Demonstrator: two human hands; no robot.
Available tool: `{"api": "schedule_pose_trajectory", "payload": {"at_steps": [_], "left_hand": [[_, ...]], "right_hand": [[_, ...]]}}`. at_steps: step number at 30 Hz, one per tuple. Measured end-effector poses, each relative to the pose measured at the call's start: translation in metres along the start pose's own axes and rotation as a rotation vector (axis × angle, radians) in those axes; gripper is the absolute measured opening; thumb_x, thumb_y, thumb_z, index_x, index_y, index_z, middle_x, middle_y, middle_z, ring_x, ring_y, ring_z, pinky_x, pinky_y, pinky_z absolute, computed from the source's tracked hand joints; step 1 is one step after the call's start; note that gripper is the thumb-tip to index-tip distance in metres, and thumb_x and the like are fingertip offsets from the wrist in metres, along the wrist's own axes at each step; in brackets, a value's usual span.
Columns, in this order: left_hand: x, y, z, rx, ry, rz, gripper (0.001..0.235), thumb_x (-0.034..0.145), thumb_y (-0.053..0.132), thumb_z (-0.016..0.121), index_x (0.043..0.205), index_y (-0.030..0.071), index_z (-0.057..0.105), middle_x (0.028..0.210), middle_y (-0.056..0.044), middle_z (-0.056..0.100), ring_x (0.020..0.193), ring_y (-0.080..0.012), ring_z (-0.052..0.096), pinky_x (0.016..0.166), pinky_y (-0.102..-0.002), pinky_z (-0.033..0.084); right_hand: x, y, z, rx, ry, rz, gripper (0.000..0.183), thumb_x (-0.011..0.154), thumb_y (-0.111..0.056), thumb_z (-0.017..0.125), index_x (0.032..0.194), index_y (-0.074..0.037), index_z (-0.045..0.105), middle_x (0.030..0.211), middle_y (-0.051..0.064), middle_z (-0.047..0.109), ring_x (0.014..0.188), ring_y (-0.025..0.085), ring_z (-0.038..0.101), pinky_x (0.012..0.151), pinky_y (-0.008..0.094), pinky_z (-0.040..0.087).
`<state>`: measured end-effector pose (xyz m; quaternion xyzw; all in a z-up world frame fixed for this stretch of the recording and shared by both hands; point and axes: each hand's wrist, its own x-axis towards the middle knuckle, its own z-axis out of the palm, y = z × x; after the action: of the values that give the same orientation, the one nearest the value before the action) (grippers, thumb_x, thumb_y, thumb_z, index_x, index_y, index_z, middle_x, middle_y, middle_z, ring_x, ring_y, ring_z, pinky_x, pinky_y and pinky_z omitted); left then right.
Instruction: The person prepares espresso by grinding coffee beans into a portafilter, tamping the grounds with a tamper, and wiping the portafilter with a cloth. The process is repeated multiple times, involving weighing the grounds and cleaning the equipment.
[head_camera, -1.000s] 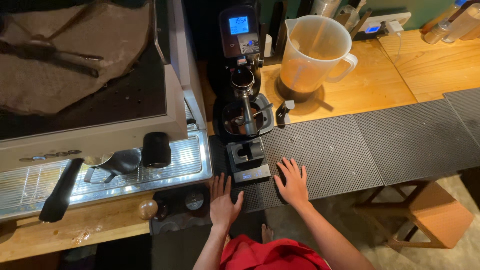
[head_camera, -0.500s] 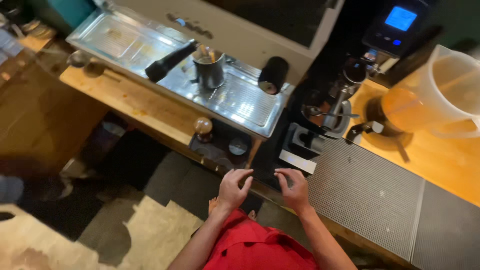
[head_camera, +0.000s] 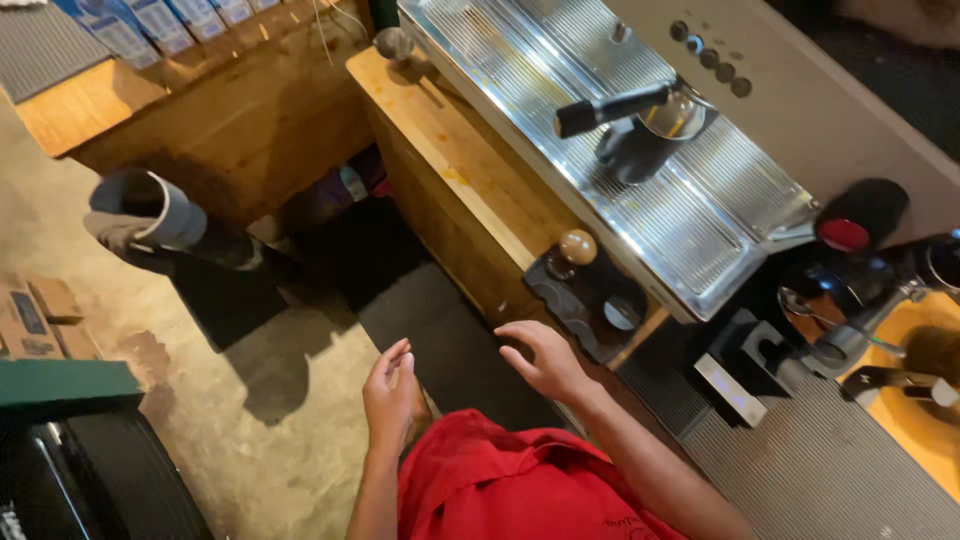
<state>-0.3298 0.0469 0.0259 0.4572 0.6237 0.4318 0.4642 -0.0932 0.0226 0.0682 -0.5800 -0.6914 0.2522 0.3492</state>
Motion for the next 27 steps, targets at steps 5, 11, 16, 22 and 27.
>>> {"api": "schedule_pose_trajectory", "payload": {"at_steps": [5,11,16,22,27], "left_hand": [[0.072,0.013,-0.044,0.116,-0.103,-0.05,0.03,0.088,0.018,0.058,0.116,0.012,0.065,0.111,-0.006,0.068,0.104,-0.0164,0.063,0.096,-0.03,0.045],[0.172,0.017,-0.043,0.314,-0.357,0.094,0.029,0.085,0.021,0.058,0.111,0.014,0.067,0.107,0.001,0.069,0.097,-0.0094,0.064,0.091,-0.025,0.045],[0.22,0.036,0.015,0.397,-0.619,0.472,0.026,0.085,0.022,0.058,0.108,0.013,0.067,0.107,-0.001,0.067,0.099,-0.0161,0.062,0.091,-0.029,0.045],[0.227,0.061,0.114,0.517,-0.861,0.64,0.036,0.084,0.032,0.065,0.117,0.02,0.065,0.119,-0.004,0.06,0.116,-0.025,0.054,0.103,-0.039,0.04],[0.21,0.088,0.164,0.395,-1.03,0.629,0.029,0.083,0.026,0.065,0.112,0.022,0.067,0.108,-0.002,0.064,0.107,-0.0214,0.06,0.096,-0.036,0.046]], "right_hand": [[0.061,0.005,0.048,-0.085,-0.031,0.063,0.025,0.088,-0.029,0.058,0.107,-0.015,0.064,0.106,0.006,0.067,0.101,0.026,0.061,0.087,0.038,0.046],[0.114,-0.006,0.062,-0.117,0.12,0.226,0.024,0.087,-0.029,0.057,0.105,-0.015,0.065,0.105,0.003,0.068,0.098,0.023,0.063,0.083,0.036,0.046],[0.103,-0.001,0.055,-0.124,0.39,0.356,0.018,0.086,-0.023,0.059,0.1,-0.014,0.066,0.1,0.002,0.07,0.092,0.02,0.065,0.081,0.033,0.046],[0.051,0.044,0.052,-0.254,0.754,0.643,0.015,0.083,-0.031,0.063,0.097,-0.028,0.069,0.085,-0.009,0.07,0.084,0.012,0.066,0.08,0.027,0.05],[0.046,0.043,0.035,-0.14,0.958,0.748,0.019,0.082,-0.023,0.066,0.1,-0.018,0.069,0.088,0.003,0.07,0.085,0.023,0.067,0.08,0.034,0.052]]}}
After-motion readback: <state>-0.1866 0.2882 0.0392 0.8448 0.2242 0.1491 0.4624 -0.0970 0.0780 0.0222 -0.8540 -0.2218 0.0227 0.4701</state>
